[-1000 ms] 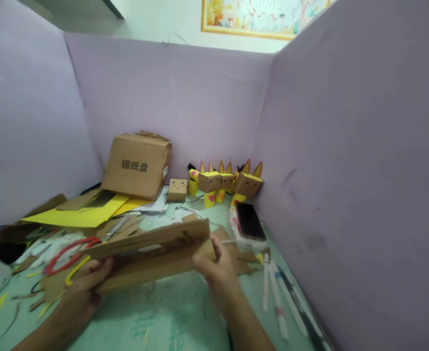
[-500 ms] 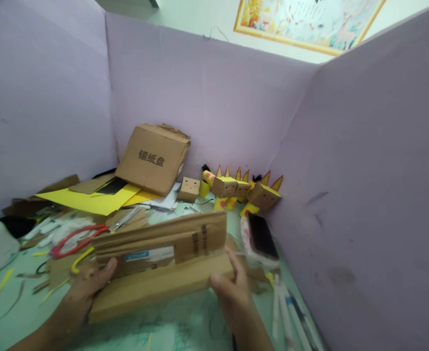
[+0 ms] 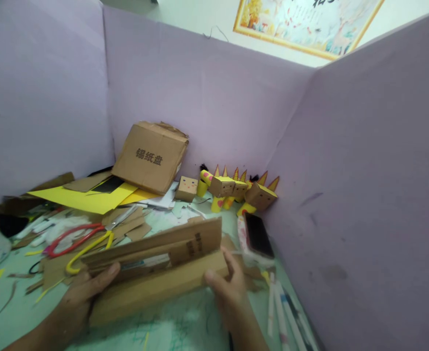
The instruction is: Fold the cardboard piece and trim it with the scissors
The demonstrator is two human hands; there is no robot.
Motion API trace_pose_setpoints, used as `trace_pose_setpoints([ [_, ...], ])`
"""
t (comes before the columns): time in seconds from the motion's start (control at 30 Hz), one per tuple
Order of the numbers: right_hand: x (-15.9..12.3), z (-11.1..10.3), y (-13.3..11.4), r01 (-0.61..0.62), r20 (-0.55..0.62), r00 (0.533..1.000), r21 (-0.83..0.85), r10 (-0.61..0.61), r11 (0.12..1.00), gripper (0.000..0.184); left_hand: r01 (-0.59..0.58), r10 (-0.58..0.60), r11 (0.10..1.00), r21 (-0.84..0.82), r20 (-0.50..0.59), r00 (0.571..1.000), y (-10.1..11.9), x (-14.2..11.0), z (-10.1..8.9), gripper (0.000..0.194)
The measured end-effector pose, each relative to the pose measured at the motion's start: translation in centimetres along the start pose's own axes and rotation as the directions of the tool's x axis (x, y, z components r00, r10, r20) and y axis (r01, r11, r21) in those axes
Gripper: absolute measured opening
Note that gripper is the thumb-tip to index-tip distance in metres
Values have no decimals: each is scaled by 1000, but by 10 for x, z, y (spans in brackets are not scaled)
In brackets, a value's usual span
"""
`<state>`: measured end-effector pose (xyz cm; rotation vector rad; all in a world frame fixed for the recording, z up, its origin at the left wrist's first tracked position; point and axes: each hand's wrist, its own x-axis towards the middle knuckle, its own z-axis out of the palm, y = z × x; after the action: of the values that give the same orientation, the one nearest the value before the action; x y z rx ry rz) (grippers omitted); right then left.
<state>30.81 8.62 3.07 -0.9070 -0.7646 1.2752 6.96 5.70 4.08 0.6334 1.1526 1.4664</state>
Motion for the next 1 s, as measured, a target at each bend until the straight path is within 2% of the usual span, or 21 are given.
trace_pose_setpoints([
  [0.13, 1, 0, 3, 40, 5, 999, -63, -40, 997, 61, 65, -63, 998, -22, 95, 993, 5, 4, 0, 46],
  [0.23, 4, -4, 7, 50, -19, 998, -96, -52, 994, 61, 47, -43, 999, -22, 145, 989, 8, 3, 2, 54],
  [0.4, 5, -6, 4, 73, -25, 997, -85, -75, 994, 57, 88, -84, 996, -17, 142, 986, 7, 0, 1, 49],
  [0.47, 6, -6, 0, 62, -4, 998, -40, -63, 997, 55, 29, -24, 998, -56, 98, 995, 4, -1, -2, 51],
  [0.57, 7, -7, -6, 60, 11, 998, -6, -60, 998, 56, -77, 82, 995, -70, 66, 994, 0, 0, -4, 65],
  [0.63, 6, -8, -7, 59, 1, 998, -2, -59, 998, 57, -139, 139, 990, -8, 134, 981, 0, 0, -4, 72],
  [0.73, 4, -9, -5, 45, -3, 999, 11, -45, 999, 59, -217, 191, 973, 74, 260, 946, 5, -1, 1, 65],
  [0.87, 0, -10, 0, 50, -67, 996, 6, -50, 999, 68, -242, 234, 970, 1, 255, 938, 12, -4, 8, 67],
  [0.93, 0, -11, 2, 45, -89, 995, -21, -47, 999, 71, -247, 228, 969, 24, 313, 922, 13, -3, 6, 65],
  [1.0, 1, -14, 5, 41, -112, 993, -50, -47, 998, 71, -269, 223, 960, 77, 371, 901, 12, 0, 2, 56],
])
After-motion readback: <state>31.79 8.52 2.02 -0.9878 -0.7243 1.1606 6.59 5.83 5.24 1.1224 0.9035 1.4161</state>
